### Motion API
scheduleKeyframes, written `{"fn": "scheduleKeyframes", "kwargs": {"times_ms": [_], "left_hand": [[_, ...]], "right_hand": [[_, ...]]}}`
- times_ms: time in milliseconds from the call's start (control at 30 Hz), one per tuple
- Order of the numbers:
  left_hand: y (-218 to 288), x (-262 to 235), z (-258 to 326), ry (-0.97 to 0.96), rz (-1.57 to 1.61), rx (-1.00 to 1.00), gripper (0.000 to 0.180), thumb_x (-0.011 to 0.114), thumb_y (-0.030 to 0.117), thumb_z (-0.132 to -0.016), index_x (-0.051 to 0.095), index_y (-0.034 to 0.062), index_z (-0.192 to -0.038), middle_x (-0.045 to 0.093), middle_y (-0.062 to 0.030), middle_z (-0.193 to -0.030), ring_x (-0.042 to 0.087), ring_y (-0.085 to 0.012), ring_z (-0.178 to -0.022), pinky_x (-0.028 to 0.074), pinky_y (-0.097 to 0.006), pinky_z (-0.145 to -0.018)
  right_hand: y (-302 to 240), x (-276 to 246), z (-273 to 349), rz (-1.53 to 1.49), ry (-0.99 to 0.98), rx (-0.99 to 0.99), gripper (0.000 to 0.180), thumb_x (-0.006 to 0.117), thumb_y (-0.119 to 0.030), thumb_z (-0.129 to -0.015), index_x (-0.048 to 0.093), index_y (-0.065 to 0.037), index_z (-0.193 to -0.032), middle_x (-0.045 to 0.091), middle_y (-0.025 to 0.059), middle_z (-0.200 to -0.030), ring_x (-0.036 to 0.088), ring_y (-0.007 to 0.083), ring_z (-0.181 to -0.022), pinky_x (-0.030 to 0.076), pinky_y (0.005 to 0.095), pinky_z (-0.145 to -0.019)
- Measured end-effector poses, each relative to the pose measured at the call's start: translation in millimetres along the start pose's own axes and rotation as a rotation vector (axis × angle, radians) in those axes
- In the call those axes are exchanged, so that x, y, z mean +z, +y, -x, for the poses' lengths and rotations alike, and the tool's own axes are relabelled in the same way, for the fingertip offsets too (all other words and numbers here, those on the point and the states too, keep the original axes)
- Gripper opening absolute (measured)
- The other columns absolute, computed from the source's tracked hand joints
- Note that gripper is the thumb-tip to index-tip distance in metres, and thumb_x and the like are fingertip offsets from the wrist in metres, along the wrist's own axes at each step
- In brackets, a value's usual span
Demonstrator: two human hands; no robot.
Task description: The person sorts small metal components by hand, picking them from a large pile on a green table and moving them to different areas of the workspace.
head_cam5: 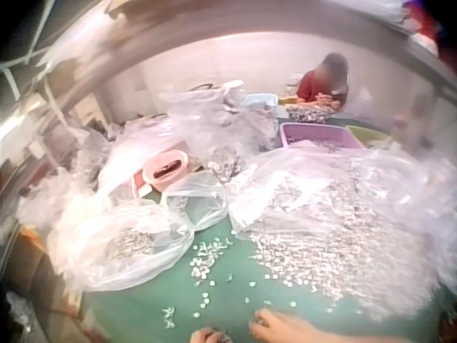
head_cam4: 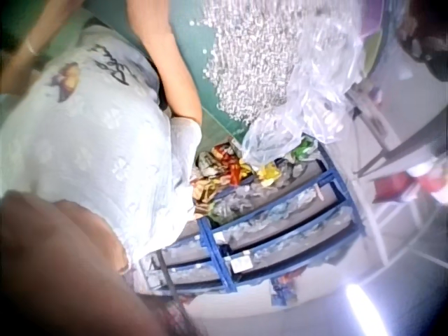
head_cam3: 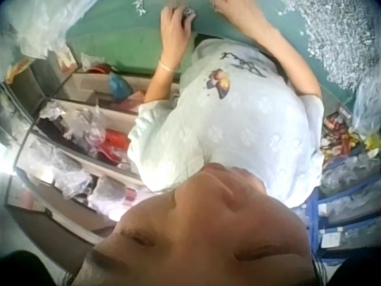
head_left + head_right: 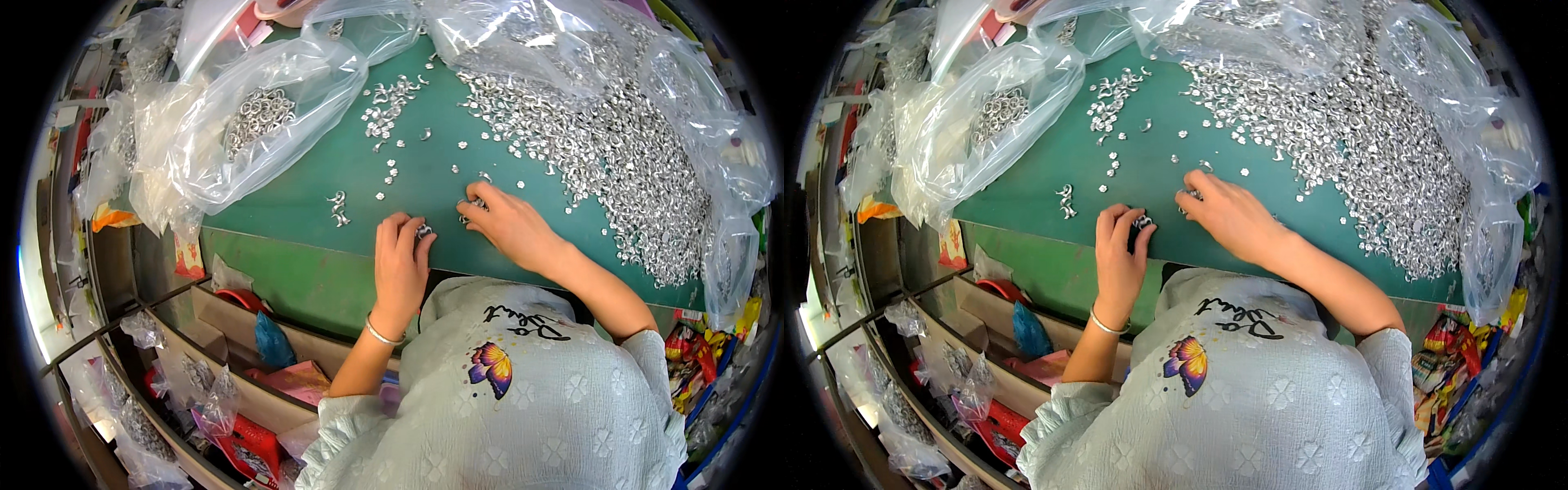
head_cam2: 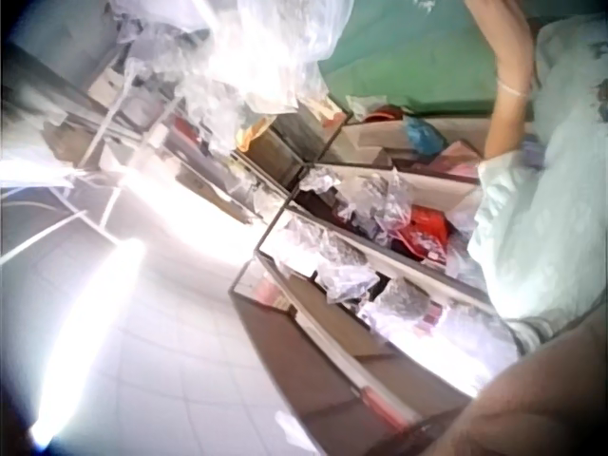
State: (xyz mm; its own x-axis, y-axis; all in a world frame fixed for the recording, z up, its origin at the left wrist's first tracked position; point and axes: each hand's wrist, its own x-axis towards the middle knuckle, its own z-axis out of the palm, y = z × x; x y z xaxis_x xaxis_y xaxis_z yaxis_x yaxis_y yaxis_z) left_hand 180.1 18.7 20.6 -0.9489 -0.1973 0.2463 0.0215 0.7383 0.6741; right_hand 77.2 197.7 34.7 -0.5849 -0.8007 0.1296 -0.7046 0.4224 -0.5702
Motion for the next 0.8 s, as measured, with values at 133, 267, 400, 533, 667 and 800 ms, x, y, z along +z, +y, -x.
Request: {"fn": "scheduleKeyframes", "kwargs": {"times_ms": [133,267,400,533,667,800], "left_hand": [[4,3,24,0.014,0.054,-0.043,0.029,0.071,0.000,-0.078,0.060,-0.0029,-0.105,0.054,-0.0152,-0.104,0.054,-0.0320,-0.090,0.046,-0.039,-0.078],[14,7,33,0.031,0.068,-0.043,0.031,0.075,-0.002,-0.073,0.062,-0.0029,-0.102,0.055,-0.0148,-0.102,0.056,-0.0301,-0.090,0.048,-0.038,-0.076],[17,16,32,0.038,0.097,0.002,0.032,0.075,-0.001,-0.073,0.062,-0.0021,-0.102,0.056,-0.0147,-0.102,0.056,-0.0307,-0.091,0.047,-0.038,-0.077],[21,23,27,0.013,0.139,0.023,0.033,0.074,-0.001,-0.072,0.062,-0.0014,-0.102,0.055,-0.0134,-0.100,0.055,-0.0309,-0.089,0.046,-0.039,-0.077],[23,26,26,0.001,0.156,0.027,0.032,0.073,0.001,-0.074,0.061,-0.0013,-0.103,0.055,-0.0130,-0.100,0.054,-0.0313,-0.090,0.045,-0.040,-0.078],[22,28,25,-0.010,0.173,0.026,0.030,0.072,0.003,-0.076,0.061,-0.0008,-0.103,0.054,-0.0127,-0.101,0.054,-0.0306,-0.090,0.044,-0.040,-0.077]], "right_hand": [[-4,15,-12,-0.053,-0.027,-0.083,0.024,0.066,-0.009,-0.080,0.057,-0.004,-0.102,0.050,0.0121,-0.105,0.059,0.0297,-0.094,0.051,0.0396,-0.074],[-3,22,-41,-0.127,-0.095,-0.186,0.021,0.066,-0.009,-0.081,0.058,-0.004,-0.100,0.051,0.0117,-0.104,0.059,0.0291,-0.094,0.051,0.0395,-0.073],[-4,31,-72,-0.158,-0.177,-0.323,0.016,0.065,-0.008,-0.081,0.056,-0.003,-0.094,0.051,0.0109,-0.101,0.060,0.0286,-0.092,0.051,0.0399,-0.071],[-19,40,-101,-0.116,-0.319,-0.362,0.016,0.065,-0.010,-0.082,0.055,-0.003,-0.094,0.050,0.0103,-0.100,0.060,0.0290,-0.089,0.050,0.0411,-0.069],[-29,62,-123,-0.069,-0.280,-0.364,0.022,0.065,-0.013,-0.085,0.056,-0.005,-0.103,0.050,0.0089,-0.104,0.060,0.0294,-0.088,0.051,0.0417,-0.070],[-29,66,-132,-0.150,-0.222,-0.365,0.025,0.065,-0.013,-0.085,0.056,-0.007,-0.107,0.051,0.0081,-0.110,0.060,0.0300,-0.090,0.051,0.0417,-0.071]]}}
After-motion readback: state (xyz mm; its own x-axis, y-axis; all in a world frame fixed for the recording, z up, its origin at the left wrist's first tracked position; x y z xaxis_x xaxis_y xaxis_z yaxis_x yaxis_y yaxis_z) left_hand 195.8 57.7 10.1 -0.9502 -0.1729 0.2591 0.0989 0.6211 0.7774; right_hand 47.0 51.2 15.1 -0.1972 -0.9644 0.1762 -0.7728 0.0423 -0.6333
